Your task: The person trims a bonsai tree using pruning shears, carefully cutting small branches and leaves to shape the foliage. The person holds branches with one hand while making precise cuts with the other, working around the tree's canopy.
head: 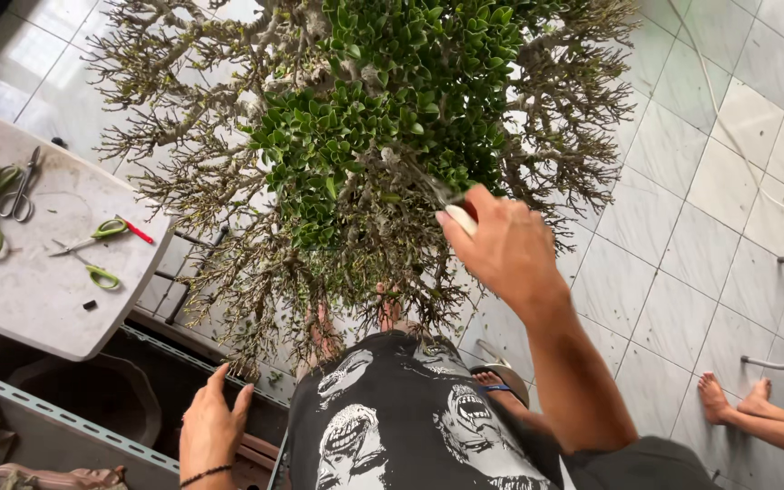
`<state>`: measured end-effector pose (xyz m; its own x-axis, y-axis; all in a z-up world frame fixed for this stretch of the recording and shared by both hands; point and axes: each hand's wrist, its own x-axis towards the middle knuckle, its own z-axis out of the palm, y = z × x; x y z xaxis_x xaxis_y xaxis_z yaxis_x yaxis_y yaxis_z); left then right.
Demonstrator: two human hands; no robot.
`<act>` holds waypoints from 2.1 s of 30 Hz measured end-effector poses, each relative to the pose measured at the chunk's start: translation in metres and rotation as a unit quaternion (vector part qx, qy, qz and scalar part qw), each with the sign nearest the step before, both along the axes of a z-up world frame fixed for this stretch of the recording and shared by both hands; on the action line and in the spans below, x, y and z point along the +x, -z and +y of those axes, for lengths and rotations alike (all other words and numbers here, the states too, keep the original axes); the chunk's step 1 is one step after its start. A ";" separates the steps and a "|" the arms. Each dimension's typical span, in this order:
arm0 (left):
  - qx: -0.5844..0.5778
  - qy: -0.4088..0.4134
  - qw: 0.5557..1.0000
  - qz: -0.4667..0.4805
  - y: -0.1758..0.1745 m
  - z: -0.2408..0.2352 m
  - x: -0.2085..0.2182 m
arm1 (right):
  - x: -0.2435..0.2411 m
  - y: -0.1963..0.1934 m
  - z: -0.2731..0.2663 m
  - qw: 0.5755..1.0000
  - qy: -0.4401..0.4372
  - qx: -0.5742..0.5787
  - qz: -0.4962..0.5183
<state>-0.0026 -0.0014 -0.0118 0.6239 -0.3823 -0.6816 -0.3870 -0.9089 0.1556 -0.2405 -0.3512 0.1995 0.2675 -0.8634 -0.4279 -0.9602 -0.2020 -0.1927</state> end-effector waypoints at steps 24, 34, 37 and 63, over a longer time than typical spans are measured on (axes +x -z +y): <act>0.119 -0.070 0.984 0.110 0.115 0.068 -0.004 | -0.017 0.056 -0.037 0.915 -0.218 -0.322 0.110; 0.078 -0.081 0.990 0.084 0.148 0.095 -0.004 | -0.028 0.054 -0.031 0.934 -0.153 -0.317 0.064; 0.103 -0.086 0.985 0.108 0.142 0.084 -0.008 | -0.026 0.056 -0.036 0.930 -0.149 -0.334 0.020; 0.073 -0.073 0.986 0.133 0.150 0.075 -0.033 | -0.052 0.049 -0.040 0.954 -0.127 -0.268 -0.039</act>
<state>-0.0352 0.0741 -0.1617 0.4577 -0.1862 -0.8694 -0.2130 -0.9723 0.0961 -0.2927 -0.3910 0.1508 0.5101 -0.8558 0.0867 -0.8542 -0.5158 -0.0656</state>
